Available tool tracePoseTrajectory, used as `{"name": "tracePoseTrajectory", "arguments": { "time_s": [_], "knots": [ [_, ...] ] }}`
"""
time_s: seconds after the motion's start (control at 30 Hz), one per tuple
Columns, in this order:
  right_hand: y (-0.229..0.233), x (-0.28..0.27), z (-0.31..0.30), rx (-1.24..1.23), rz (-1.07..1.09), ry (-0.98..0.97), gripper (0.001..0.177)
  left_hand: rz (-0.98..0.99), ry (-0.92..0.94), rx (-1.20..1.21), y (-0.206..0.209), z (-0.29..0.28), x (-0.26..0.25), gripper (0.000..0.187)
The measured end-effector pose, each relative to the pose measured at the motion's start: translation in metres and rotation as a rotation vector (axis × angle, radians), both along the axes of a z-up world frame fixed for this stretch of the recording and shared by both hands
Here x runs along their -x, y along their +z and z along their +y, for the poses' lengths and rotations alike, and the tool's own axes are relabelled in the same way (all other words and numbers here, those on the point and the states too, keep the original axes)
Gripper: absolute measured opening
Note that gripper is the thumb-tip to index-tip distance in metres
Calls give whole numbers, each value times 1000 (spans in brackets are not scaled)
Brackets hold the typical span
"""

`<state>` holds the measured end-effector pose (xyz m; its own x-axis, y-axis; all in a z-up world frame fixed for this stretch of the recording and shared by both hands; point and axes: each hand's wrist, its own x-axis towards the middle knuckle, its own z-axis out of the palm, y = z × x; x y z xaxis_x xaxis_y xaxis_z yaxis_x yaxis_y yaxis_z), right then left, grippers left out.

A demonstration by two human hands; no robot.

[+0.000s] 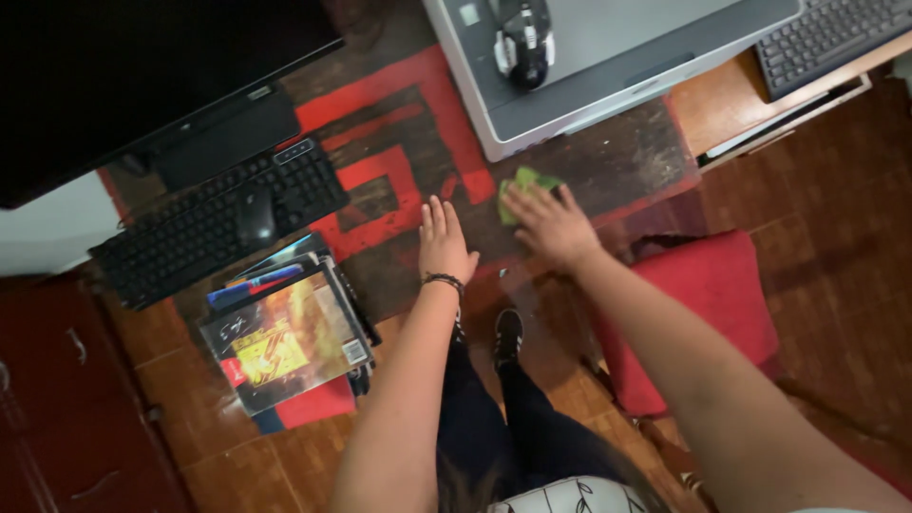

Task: Cleaning office items including notebooks, a printer, and a mouse with a cloth.

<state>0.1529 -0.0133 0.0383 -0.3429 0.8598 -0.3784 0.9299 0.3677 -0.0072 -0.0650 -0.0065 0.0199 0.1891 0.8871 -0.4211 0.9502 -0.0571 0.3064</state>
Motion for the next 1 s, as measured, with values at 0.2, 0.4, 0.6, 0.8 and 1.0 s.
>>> {"name": "tracePoseTrajectory", "arguments": {
  "time_s": [0.2,0.4,0.6,0.8,1.0],
  "knots": [
    [-23,-93,30,-112,83,-253,76,60,-23,84,1,4,-22,132],
    [-34,-165,34,-106,179,-689,79,79,-42,92,-7,4,-22,134],
    [-91,-139,-10,-423,26,-585,94,65,-33,83,-13,4,-22,135],
    [-43,-24,-59,-151,12,-475,90,80,-19,106,-4,5,-27,133],
    [-27,-71,-56,-171,93,-54,68,67,-18,109,-3,7,-26,133]
  ]
}}
